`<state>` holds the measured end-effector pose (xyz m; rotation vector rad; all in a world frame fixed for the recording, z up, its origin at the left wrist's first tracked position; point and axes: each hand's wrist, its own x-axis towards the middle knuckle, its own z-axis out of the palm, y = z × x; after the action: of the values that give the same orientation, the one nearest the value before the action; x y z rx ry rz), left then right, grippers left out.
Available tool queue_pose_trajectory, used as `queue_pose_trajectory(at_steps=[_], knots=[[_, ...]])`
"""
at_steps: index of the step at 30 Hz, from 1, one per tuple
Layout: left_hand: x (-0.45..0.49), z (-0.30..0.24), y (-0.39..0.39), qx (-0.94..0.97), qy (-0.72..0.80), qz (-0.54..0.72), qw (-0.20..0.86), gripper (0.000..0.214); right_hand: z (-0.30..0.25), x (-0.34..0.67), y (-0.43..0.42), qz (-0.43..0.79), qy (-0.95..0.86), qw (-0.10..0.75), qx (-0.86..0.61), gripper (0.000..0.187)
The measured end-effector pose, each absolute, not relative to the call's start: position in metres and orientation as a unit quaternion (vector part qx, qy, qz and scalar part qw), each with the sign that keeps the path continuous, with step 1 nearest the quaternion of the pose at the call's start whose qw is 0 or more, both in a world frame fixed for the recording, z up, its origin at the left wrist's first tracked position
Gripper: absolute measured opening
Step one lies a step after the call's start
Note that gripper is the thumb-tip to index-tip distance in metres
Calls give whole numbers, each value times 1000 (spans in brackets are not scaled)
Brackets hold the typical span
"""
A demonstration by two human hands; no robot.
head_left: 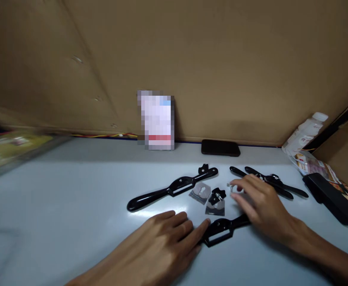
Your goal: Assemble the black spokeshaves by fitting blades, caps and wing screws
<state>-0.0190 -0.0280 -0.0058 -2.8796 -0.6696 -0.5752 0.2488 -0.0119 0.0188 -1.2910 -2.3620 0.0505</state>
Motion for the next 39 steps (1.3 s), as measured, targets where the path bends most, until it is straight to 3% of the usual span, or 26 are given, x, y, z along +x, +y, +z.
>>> queue_pose_trajectory(at_steps=[7, 12, 16, 19, 22, 24, 32, 39], knots=[[-13, -10, -35, -954, -211, -197, 80, 30, 7, 215, -7, 113, -874, 175, -439, 11], [-15, -6, -37, -959, -214, -175, 55, 31, 17, 222, 0, 235, -785, 288, -496, 9], [-21, -7, -28, -956, -226, -182, 50, 33, 37, 257, 15, 117, -741, 342, -567, 20], [-30, -10, -17, -944, -273, -174, 61, 35, 43, 294, 25, -4, -742, 234, -629, 23], [-38, -13, -8, -925, -321, -181, 89, 34, 40, 318, 27, 21, -745, 102, -659, 14], [-41, -15, -4, -915, -341, -193, 98, 34, 37, 323, 27, 42, -748, 61, -659, 11], [-40, -11, -2, -911, -344, -184, 132, 39, 33, 307, 23, 18, -757, 25, -653, 11], [-38, -13, -4, -906, -354, -217, 83, 37, 19, 295, 19, -42, -741, 34, -670, 19]])
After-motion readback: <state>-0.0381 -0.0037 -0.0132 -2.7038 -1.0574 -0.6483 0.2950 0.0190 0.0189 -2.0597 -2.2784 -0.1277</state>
